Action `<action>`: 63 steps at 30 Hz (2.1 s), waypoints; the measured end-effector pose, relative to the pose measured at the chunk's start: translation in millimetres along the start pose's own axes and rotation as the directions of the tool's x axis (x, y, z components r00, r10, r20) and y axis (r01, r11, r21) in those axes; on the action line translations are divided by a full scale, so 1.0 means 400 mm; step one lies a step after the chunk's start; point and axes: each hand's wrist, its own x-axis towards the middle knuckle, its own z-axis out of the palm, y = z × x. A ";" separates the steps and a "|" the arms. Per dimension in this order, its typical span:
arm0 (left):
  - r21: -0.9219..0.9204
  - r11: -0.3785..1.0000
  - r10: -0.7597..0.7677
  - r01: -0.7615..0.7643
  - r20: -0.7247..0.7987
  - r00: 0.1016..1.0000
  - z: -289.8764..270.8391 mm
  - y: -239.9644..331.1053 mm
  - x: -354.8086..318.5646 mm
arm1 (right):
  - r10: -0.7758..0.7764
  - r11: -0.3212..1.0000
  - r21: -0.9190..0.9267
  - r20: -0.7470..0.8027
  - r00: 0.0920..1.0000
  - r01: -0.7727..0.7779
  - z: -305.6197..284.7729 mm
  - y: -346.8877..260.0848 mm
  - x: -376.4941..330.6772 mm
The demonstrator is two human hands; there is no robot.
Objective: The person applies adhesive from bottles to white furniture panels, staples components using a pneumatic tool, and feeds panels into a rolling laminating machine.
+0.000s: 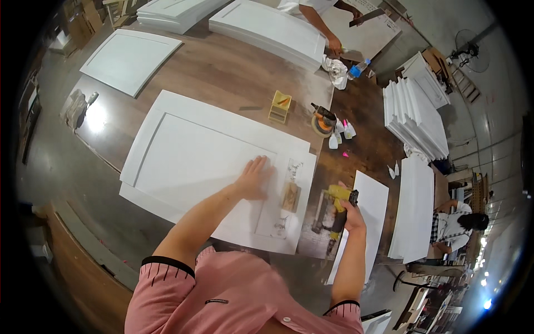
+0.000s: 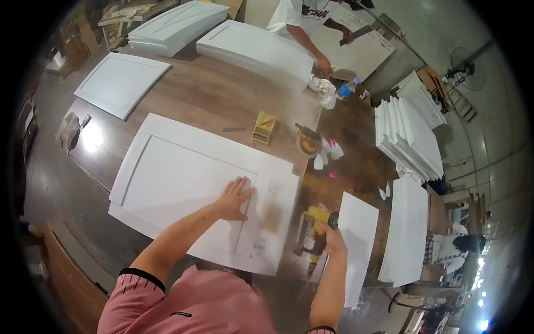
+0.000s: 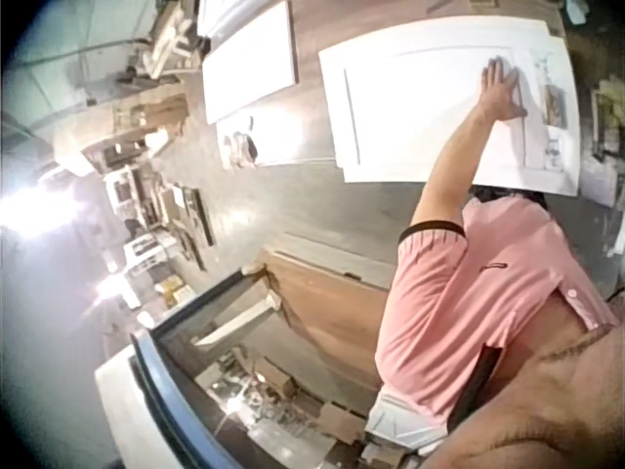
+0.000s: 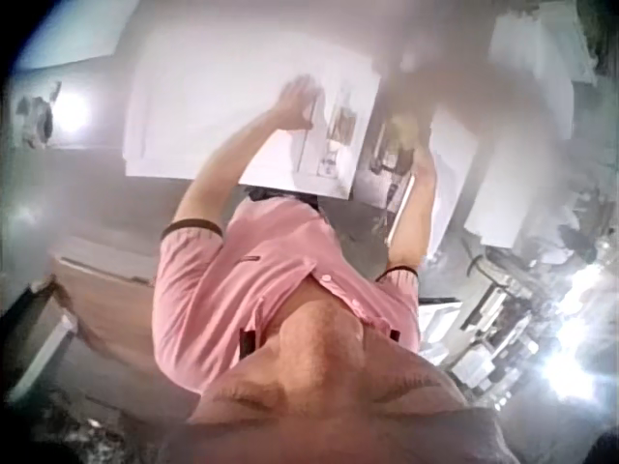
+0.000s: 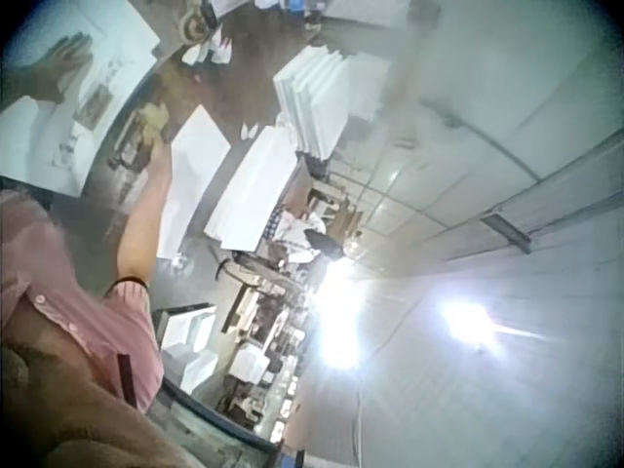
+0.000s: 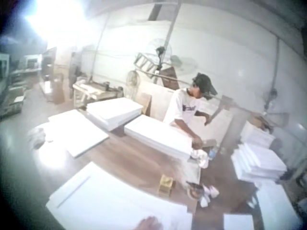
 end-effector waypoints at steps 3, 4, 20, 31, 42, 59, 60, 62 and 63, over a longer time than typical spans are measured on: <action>0.014 1.000 0.013 -0.013 -0.063 0.998 0.009 -0.004 -0.011 | -0.011 1.000 -0.024 0.188 0.982 0.016 0.098 -0.078 0.072; 0.029 0.999 0.016 -0.013 -0.076 0.997 0.012 -0.010 -0.014 | 0.028 0.984 -0.177 0.154 0.988 0.000 0.154 -0.103 0.103; 0.118 0.992 -0.040 0.043 -0.024 0.999 -0.002 0.013 -0.030 | 0.285 0.707 -0.701 0.160 0.945 -0.095 0.280 -0.080 0.345; 0.097 0.995 0.006 0.002 -0.080 0.997 0.029 -0.011 -0.072 | 0.038 0.859 -0.508 0.192 0.981 0.066 0.309 -0.090 0.016; 0.049 0.998 0.047 -0.046 -0.012 0.999 0.053 0.070 -0.281 | 0.374 0.827 -0.500 0.151 0.915 -0.255 0.265 0.146 -0.201; 0.066 0.997 0.050 -0.047 -0.054 0.997 0.044 0.065 -0.279 | 0.256 0.730 -0.671 0.091 0.962 -0.131 0.325 0.160 -0.194; 0.078 0.996 0.040 -0.036 -0.045 0.998 0.044 0.071 -0.281 | 0.284 0.724 -0.662 0.032 0.958 -0.193 0.302 0.152 -0.200; 0.093 0.995 0.042 -0.036 -0.060 0.997 0.045 0.067 -0.284 | 0.236 0.777 -0.593 -0.040 0.971 -0.213 0.253 0.134 -0.196; 0.094 0.994 0.055 -0.047 -0.082 0.995 0.051 0.060 -0.288 | 0.161 0.829 -0.533 -0.059 0.985 -0.167 0.226 0.126 -0.187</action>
